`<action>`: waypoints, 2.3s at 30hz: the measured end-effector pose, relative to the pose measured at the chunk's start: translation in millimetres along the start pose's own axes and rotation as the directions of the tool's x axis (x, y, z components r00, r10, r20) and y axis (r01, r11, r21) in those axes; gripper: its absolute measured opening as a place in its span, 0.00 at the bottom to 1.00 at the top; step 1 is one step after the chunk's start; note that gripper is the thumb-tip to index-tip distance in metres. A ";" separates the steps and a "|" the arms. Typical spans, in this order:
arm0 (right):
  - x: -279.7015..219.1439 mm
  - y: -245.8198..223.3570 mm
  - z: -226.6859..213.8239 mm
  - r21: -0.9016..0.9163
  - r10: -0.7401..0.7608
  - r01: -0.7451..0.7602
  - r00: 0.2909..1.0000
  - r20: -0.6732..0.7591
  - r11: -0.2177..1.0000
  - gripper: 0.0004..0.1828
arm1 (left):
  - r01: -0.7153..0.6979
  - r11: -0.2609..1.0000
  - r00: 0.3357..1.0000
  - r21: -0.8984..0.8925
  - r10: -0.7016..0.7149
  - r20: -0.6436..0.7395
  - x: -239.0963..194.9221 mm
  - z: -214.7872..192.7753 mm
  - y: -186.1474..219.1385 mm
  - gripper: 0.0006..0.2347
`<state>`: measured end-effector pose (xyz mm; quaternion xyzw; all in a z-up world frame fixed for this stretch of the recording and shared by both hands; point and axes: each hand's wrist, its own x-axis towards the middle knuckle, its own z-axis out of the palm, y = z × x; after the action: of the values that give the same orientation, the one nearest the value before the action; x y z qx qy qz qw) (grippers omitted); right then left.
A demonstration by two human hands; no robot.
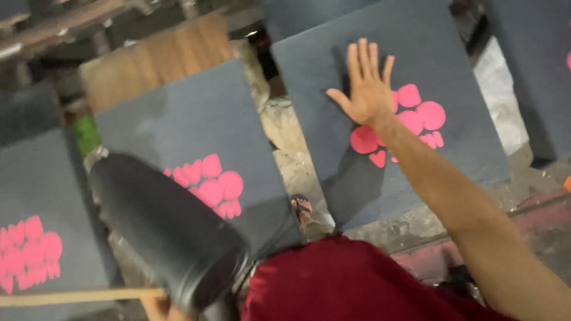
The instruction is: The person uses a heat gun to apply heat to pink text on dark gray t-shirts laid out on a table. The person moves the heat gun over the text on multiple shirts in sequence, holding the power cord with the other hand.
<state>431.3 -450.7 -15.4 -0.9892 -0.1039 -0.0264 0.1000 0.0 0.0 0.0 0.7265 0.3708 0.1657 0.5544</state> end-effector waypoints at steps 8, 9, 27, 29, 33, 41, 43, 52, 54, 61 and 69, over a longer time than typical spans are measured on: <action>-105.5 -133.3 -71.7 0.993 -0.272 0.047 0.962 -0.014 0.113 0.47 | -0.144 0.989 0.928 -0.038 0.148 0.341 -9.4 114.3 215.8 0.09; -130.4 -176.2 -103.2 0.995 -0.313 0.038 0.947 -0.066 -0.095 0.63 | -0.077 0.997 0.930 0.009 0.069 0.361 -8.0 118.4 214.1 0.11; -161.6 -314.6 -150.2 0.911 0.181 -0.346 0.904 0.388 -0.226 0.46 | 0.026 0.968 0.816 -0.251 0.125 0.565 50.0 -18.2 160.4 0.26; -147.4 -318.9 -145.3 0.913 0.319 -0.372 0.856 0.406 -0.166 0.42 | 0.113 0.940 0.864 -0.321 0.067 0.499 63.4 -48.4 147.4 0.30; -128.7 -341.5 -132.5 0.883 0.341 -0.426 0.815 0.469 -0.195 0.41 | -0.112 0.959 0.937 -0.260 0.189 0.293 95.4 -94.1 139.6 0.26; -111.5 -395.0 -147.3 0.809 0.485 -0.545 0.658 0.576 -0.221 0.40 | -0.114 0.993 0.932 -0.024 0.115 0.344 135.3 -141.8 138.9 0.26; -110.9 -394.8 -152.6 0.832 0.595 -0.550 0.643 0.482 -0.079 0.39 | -0.054 0.998 0.928 -0.028 0.061 0.367 139.4 -144.8 134.8 0.27; -98.9 -414.5 -157.3 0.776 0.504 -0.618 0.634 0.586 -0.126 0.38 | -0.138 0.987 0.901 -0.088 0.162 0.403 151.0 -139.7 141.3 0.27; -96.9 -408.1 -153.5 0.795 0.542 -0.599 0.639 0.546 -0.096 0.37 | -0.155 0.985 0.904 -0.071 0.171 0.392 152.5 -139.2 145.8 0.24; -94.3 -401.0 -151.2 0.815 0.527 -0.579 0.695 0.490 0.004 0.36 | -0.125 0.991 0.915 0.038 0.100 0.390 155.8 -139.8 150.0 0.24; -98.6 -405.9 -157.0 0.794 0.520 -0.608 0.678 0.519 -0.001 0.33 | -0.143 0.990 0.915 0.013 0.127 0.383 153.4 -142.7 148.5 0.23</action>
<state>244.4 -113.3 209.2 -0.6823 0.3026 0.1191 0.6548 62.5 191.8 158.9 0.7798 0.2081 0.0515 0.5882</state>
